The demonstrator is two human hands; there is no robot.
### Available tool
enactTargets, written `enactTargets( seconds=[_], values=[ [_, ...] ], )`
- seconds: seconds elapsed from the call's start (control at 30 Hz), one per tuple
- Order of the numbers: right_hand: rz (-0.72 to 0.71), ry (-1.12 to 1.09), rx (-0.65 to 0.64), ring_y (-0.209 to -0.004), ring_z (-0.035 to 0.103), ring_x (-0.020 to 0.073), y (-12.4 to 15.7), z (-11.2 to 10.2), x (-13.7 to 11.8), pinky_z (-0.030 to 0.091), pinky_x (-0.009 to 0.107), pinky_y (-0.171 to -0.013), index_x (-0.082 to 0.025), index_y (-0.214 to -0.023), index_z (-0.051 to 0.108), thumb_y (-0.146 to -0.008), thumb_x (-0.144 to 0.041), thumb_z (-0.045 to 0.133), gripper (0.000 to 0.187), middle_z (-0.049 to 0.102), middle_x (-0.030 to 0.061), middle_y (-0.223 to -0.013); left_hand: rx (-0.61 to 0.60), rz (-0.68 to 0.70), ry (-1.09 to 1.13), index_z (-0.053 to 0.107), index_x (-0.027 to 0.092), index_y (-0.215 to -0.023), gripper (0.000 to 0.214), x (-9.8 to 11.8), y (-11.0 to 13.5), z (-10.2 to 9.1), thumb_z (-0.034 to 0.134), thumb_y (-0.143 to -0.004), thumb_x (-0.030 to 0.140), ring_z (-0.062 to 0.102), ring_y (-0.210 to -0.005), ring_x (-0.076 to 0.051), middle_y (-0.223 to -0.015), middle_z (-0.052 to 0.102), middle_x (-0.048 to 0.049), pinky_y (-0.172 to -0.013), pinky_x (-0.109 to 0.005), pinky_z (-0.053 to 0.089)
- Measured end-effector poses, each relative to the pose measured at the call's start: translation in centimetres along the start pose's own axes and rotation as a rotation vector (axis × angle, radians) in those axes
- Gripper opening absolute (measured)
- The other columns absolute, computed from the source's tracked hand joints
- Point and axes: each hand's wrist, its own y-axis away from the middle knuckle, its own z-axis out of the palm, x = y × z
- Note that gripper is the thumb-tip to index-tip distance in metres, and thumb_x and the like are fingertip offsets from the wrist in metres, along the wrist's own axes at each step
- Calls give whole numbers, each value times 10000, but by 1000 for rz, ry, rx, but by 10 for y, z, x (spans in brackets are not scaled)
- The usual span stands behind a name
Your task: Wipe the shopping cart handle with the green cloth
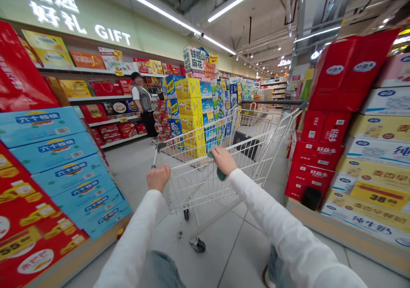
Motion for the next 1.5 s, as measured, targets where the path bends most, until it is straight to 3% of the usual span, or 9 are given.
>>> enactTargets(
  seconds=[0.13, 0.47, 0.7, 0.87, 1.0, 1.13, 1.27, 1.37, 1.5],
  values=[
    [22, 42, -31, -953, 468, 221, 7, -9, 39, 374, 326, -847, -153, -1069, 551, -861, -128, 497, 216, 569, 96, -1017, -9, -34, -12, 713, 42, -749, 595, -6, -5, 1, 210, -860, 340, 623, -729, -304, -696, 658, -239, -636, -358, 387],
    [-20, -23, 52, -1005, 449, 236, 9, -3, 0, 395, 370, -895, -130, -1132, 542, -886, -118, 439, 267, 566, 123, -1098, -140, -38, -149, 717, 72, -740, 624, -29, -5, -19, 164, -881, 324, 639, -708, -286, -717, 668, -220, -641, -364, 431],
    [-84, -12, 112, -1051, 468, 217, 6, -6, -31, 362, 379, -992, -159, -1173, 526, -900, -133, 415, 297, 567, 103, -1136, -239, -19, 150, 706, 171, -736, 548, 43, -43, -59, 241, -852, 436, 641, -782, -252, -766, 706, -133, -742, -342, 431],
    [-12, 82, 171, -1074, 462, 216, 35, -34, 49, 350, 370, -999, -156, -1153, 536, -865, -102, 435, 310, 585, 105, -1113, -870, 155, 555, 682, 164, -837, 612, 73, -69, -50, 282, -810, 626, 637, -585, -179, -844, 720, -93, -621, -268, 453],
    [318, 169, 252, -1035, 467, 254, 65, -65, 124, 383, 377, -929, -143, -1042, 580, -817, -111, 471, 251, 591, 123, -1016, -1014, 199, 725, 660, 163, -977, 732, 67, -66, -42, 309, -735, 758, 653, -590, -178, -938, 714, -95, -622, -260, 471],
    [438, 158, 293, -984, 476, 266, 54, -57, 93, 394, 386, -897, -129, -964, 595, -801, -113, 474, 203, 587, 133, -958, -1167, 195, 688, 643, 183, -1032, 717, 71, -62, -45, 469, -641, 759, 674, -632, -194, -1007, 700, -110, -593, -249, 462],
    [116, 63, 208, -1052, 459, 248, 38, -35, 41, 371, 373, -951, -148, -1072, 568, -801, -118, 491, 283, 576, 116, -1068, -1305, 195, 623, 667, 181, -926, 599, 73, -64, -45, 691, -503, 604, 679, -693, -210, -1055, 684, -129, -531, -228, 449],
    [61, 66, 165, -1063, 462, 249, 45, -38, 56, 367, 380, -967, -149, -1100, 559, -803, -120, 488, 307, 579, 113, -1069, -1280, 270, 687, 685, 177, -807, 481, 68, -64, -43, 702, -511, 557, 663, -693, -169, -991, 704, -97, -557, -216, 457],
    [218, 82, 220, -1112, 447, 265, 57, -45, 92, 355, 412, -999, -145, -1112, 560, -809, -118, 469, 317, 573, 128, -1103, -1179, 301, 656, 697, 171, -741, 394, 73, -61, -39, 703, -529, 503, 633, -600, -133, -885, 721, -64, -552, -214, 440]
  ],
)
